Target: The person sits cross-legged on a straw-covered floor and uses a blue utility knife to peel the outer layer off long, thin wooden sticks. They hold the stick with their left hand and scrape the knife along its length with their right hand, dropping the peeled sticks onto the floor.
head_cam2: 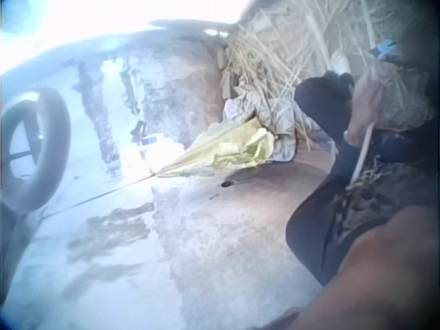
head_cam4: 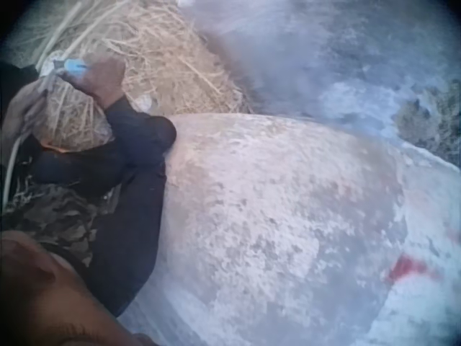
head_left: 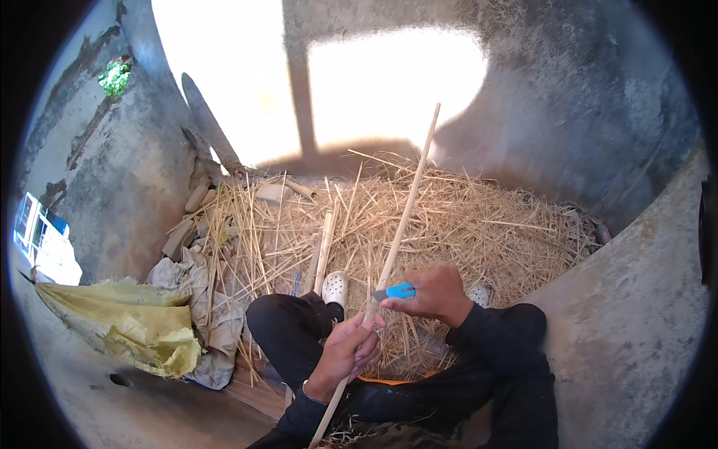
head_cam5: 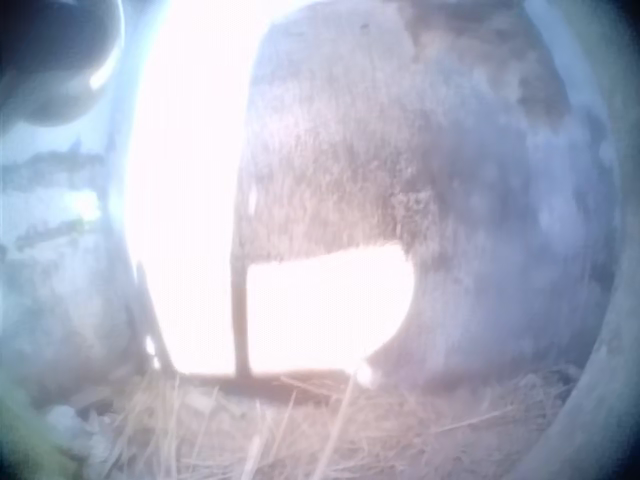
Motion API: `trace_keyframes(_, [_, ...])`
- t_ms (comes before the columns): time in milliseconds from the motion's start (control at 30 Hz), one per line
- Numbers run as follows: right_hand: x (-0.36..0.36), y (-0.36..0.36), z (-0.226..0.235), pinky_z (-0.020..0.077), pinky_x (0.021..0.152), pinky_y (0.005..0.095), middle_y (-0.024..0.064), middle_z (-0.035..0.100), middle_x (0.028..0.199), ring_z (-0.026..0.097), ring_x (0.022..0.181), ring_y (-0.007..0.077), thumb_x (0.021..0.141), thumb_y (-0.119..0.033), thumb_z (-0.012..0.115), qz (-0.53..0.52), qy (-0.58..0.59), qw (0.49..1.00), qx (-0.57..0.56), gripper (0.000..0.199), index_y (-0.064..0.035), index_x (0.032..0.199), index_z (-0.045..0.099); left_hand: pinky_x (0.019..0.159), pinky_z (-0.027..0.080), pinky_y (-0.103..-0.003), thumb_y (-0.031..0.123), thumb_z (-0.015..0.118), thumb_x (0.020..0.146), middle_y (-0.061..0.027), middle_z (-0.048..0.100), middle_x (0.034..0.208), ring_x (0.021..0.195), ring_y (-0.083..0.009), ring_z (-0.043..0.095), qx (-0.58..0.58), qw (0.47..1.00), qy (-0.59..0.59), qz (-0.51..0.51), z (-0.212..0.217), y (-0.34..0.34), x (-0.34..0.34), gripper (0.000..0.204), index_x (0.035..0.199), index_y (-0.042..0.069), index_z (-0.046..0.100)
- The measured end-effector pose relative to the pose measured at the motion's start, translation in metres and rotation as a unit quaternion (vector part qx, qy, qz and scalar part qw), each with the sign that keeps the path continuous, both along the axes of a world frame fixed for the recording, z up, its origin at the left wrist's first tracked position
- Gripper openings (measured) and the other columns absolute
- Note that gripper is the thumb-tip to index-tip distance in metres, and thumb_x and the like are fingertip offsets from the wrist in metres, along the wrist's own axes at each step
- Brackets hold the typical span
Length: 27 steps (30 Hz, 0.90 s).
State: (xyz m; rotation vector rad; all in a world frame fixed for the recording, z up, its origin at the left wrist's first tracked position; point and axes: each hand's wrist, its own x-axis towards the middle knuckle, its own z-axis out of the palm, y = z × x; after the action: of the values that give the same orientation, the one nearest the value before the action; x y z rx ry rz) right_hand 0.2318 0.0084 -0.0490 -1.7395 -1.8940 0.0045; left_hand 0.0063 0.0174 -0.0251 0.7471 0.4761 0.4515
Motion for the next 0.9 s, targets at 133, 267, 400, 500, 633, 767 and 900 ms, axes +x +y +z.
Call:
trace_keyframes(133, [0.007,0.001,0.000,0.0425,0.043,0.0401,0.0090,0.052,0.047,0.056,0.043,0.0289,0.073,-0.076,0.057,-0.027,0.014,1.000,0.002,0.069,-0.0101,0.054,0.056,0.045,0.025,-0.021,0.025,0.040,0.104,0.0055,0.034,0.053,0.041,-0.0049,0.027,0.037,0.999,0.026,-0.007,0.002,-0.003,-0.001,0.023,0.110,0.006,0.051])
trace_keyframes(267, [-0.003,-0.004,0.001,0.0435,0.045,0.0412,0.0096,0.052,0.048,0.057,0.045,0.0306,0.074,-0.073,0.059,-0.013,0.003,1.000,-0.023,0.066,-0.0102,0.054,0.055,0.045,0.027,-0.021,0.026,0.041,0.103,0.0055,0.034,0.052,0.041,-0.0050,0.028,0.048,0.998,0.040,0.002,-0.001,-0.002,-0.004,0.023,0.109,0.005,0.050])
trace_keyframes(400, [0.015,0.009,-0.001,0.0428,0.044,0.0409,0.0095,0.052,0.048,0.056,0.044,0.0301,0.075,-0.076,0.056,-0.049,0.036,0.998,-0.035,0.067,-0.0119,0.056,0.057,0.045,0.026,-0.020,0.027,0.042,0.103,0.0054,0.034,0.053,0.042,-0.0052,0.028,0.056,0.997,0.045,0.000,0.000,-0.004,-0.006,0.024,0.109,0.005,0.051])
trace_keyframes(500, [0.003,-0.003,-0.002,0.0421,0.043,0.0404,0.0094,0.053,0.048,0.056,0.044,0.0295,0.075,-0.078,0.053,-0.024,0.004,1.000,-0.018,0.069,-0.0115,0.057,0.059,0.045,0.025,-0.020,0.027,0.042,0.103,0.0055,0.035,0.054,0.044,-0.0047,0.029,0.060,0.998,0.035,-0.007,-0.003,-0.001,-0.004,0.024,0.111,0.006,0.051])
trace_keyframes(633, [0.016,0.009,0.000,0.0418,0.043,0.0408,0.0086,0.052,0.047,0.056,0.044,0.0291,0.075,-0.078,0.053,-0.051,0.044,0.997,-0.044,0.068,-0.0122,0.057,0.060,0.047,0.026,-0.020,0.027,0.043,0.103,0.0061,0.036,0.058,0.048,-0.0038,0.031,0.122,0.990,0.075,-0.007,-0.005,-0.003,-0.006,0.025,0.114,0.006,0.052])
trace_keyframes(767, [0.002,0.000,-0.001,0.0453,0.044,0.0401,0.0103,0.056,0.049,0.060,0.046,0.0286,0.075,-0.078,0.053,-0.046,0.021,0.998,-0.039,0.070,-0.0099,0.059,0.063,0.050,0.028,-0.019,0.025,0.044,0.102,0.0066,0.037,0.063,0.055,-0.0029,0.033,0.178,0.975,0.136,0.004,-0.001,-0.006,-0.005,0.027,0.117,0.004,0.052])
trace_keyframes(900, [-0.001,-0.002,-0.006,0.0459,0.045,0.0401,0.0112,0.057,0.049,0.062,0.049,0.0282,0.077,-0.078,0.050,-0.016,-0.028,0.999,-0.021,0.071,-0.0102,0.063,0.067,0.052,0.030,-0.020,0.022,0.044,0.102,0.0069,0.037,0.065,0.057,-0.0022,0.035,0.214,0.963,0.163,0.020,0.000,-0.010,-0.006,0.032,0.125,0.001,0.050])
